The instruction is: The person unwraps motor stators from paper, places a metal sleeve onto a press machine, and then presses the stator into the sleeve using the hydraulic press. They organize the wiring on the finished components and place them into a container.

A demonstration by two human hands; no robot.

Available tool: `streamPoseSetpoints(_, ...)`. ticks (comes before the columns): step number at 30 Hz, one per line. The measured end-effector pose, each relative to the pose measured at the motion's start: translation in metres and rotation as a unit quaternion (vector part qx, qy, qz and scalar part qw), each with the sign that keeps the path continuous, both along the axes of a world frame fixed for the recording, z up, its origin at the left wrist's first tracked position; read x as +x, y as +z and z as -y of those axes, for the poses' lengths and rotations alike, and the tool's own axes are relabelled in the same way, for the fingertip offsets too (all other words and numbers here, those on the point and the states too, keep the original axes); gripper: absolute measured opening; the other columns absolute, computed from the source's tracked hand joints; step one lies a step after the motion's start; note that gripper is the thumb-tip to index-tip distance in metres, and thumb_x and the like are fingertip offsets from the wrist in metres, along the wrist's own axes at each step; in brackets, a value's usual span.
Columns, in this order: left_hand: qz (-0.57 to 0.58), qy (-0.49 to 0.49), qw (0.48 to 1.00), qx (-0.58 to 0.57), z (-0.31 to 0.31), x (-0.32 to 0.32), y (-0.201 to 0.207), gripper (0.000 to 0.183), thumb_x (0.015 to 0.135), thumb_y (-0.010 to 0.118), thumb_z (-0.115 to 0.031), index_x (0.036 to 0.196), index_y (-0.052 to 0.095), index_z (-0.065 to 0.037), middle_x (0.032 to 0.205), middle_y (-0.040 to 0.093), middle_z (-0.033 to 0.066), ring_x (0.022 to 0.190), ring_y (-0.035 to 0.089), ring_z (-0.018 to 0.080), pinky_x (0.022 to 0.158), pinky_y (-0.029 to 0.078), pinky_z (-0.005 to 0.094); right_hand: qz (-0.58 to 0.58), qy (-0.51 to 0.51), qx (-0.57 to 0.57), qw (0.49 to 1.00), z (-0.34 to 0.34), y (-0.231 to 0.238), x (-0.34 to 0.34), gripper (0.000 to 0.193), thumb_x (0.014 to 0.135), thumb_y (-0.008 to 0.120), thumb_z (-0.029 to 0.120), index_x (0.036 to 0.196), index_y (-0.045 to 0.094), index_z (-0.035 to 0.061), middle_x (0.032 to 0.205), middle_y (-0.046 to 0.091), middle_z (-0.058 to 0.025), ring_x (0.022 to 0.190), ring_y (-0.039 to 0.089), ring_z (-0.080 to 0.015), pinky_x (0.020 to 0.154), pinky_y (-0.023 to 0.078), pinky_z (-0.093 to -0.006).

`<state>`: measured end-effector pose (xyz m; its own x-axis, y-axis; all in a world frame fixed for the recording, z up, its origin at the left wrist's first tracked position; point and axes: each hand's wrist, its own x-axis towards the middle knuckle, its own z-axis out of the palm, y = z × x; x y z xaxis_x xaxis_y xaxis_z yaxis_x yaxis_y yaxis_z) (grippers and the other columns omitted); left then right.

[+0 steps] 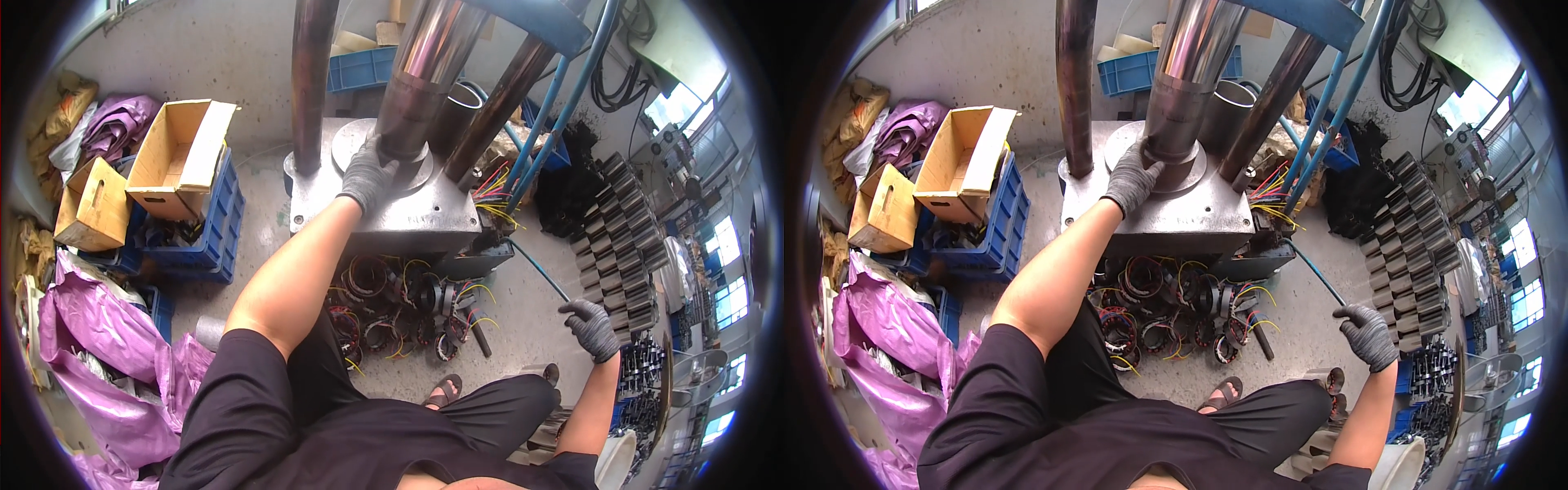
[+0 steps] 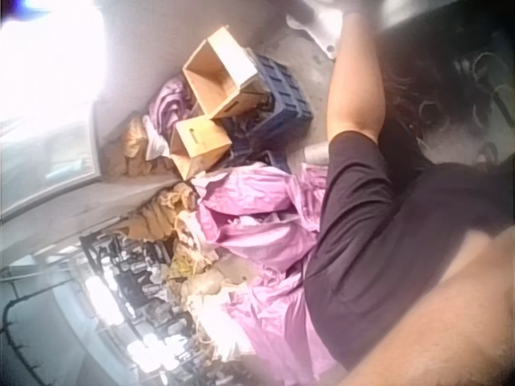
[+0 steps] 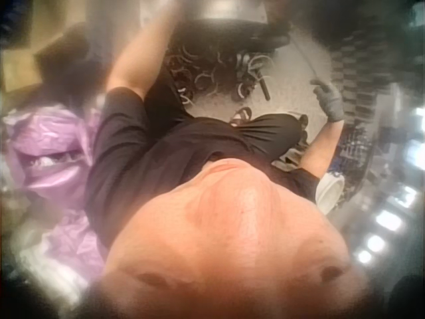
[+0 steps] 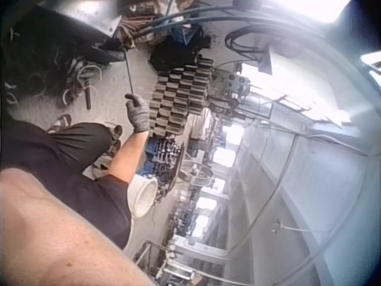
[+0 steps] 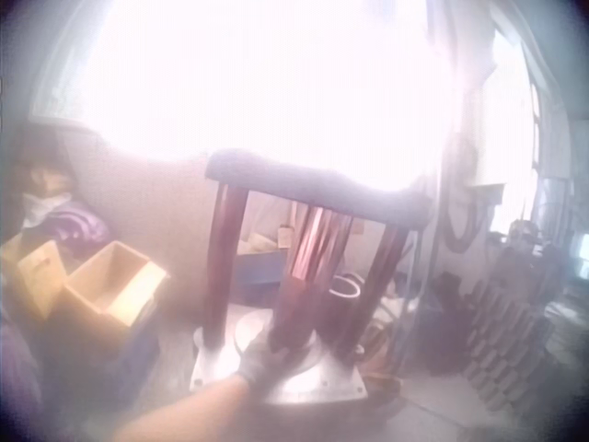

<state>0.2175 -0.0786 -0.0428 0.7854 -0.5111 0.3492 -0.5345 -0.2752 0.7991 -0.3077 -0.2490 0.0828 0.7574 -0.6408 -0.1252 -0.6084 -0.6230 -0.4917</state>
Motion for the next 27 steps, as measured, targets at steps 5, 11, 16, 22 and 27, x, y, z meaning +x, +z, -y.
streamPoseSetpoints(5, -0.007, -0.008, 1.0, 0.005, -0.001, 0.001, 0.001, 0.065, 0.092, 0.072, -0.021, 0.149, 0.046, -0.003, 0.138, 0.062, 0.0233, 0.129, 0.06, 0.0371, 0.112, 0.046, 0.0422, -0.068, 0.006, 0.043, 0.997, -0.01, -0.002, 0.0, 0.021, 0.087, 0.064, 0.005, 0.105, 0.075, 0.0022, 0.075, 0.068, -0.0094, 0.067, 0.066, -0.0159, 0.065, 0.055, -0.032)
streamPoseSetpoints(11, -0.002, -0.002, 1.0, -0.014, 0.0, 0.005, -0.004, 0.066, 0.092, 0.073, -0.021, 0.149, 0.045, -0.003, 0.137, 0.063, 0.0227, 0.129, 0.06, 0.0368, 0.111, 0.047, 0.042, 0.083, 0.028, -0.099, 0.991, 0.037, 0.007, 0.011, 0.041, 0.089, 0.066, 0.001, 0.13, 0.068, 0.0056, 0.111, 0.069, -0.0113, 0.097, 0.067, -0.0182, 0.086, 0.056, -0.0326)
streamPoseSetpoints(16, -0.02, -0.02, 1.0, -0.012, -0.001, -0.007, 0.007, 0.067, 0.091, 0.073, -0.018, 0.15, 0.045, -0.004, 0.139, 0.062, 0.0216, 0.13, 0.06, 0.0361, 0.111, 0.047, 0.0415, 0.304, -0.068, -0.384, 0.869, 0.1, 0.065, 0.1, 0.06, 0.093, 0.064, 0.005, 0.151, 0.051, 0.0114, 0.131, 0.069, -0.0135, 0.11, 0.069, -0.0218, 0.096, 0.056, -0.0348)
streamPoseSetpoints(22, 0.001, -0.019, 1.0, 0.0, -0.005, -0.004, 0.006, 0.068, 0.091, 0.073, -0.019, 0.15, 0.044, -0.003, 0.139, 0.062, 0.0225, 0.13, 0.06, 0.0364, 0.112, 0.047, 0.0415, 0.215, -0.156, -0.356, 0.896, 0.134, 0.085, 0.112, 0.069, 0.093, 0.068, 0.011, 0.158, 0.042, 0.0123, 0.135, 0.067, -0.0137, 0.104, 0.07, -0.0222, 0.094, 0.056, -0.0346)
streamPoseSetpoints(27, 0.011, -0.006, 1.0, 0.005, -0.002, 0.001, -0.001, 0.068, 0.09, 0.073, -0.019, 0.15, 0.044, -0.002, 0.137, 0.063, 0.0234, 0.128, 0.061, 0.037, 0.111, 0.047, 0.0418, 0.135, 0.065, -0.3, 0.942, 0.12, 0.021, 0.019, 0.056, 0.089, 0.065, 0.0, 0.144, 0.058, 0.0086, 0.126, 0.069, -0.0092, 0.098, 0.068, -0.0172, 0.087, 0.057, -0.0327)
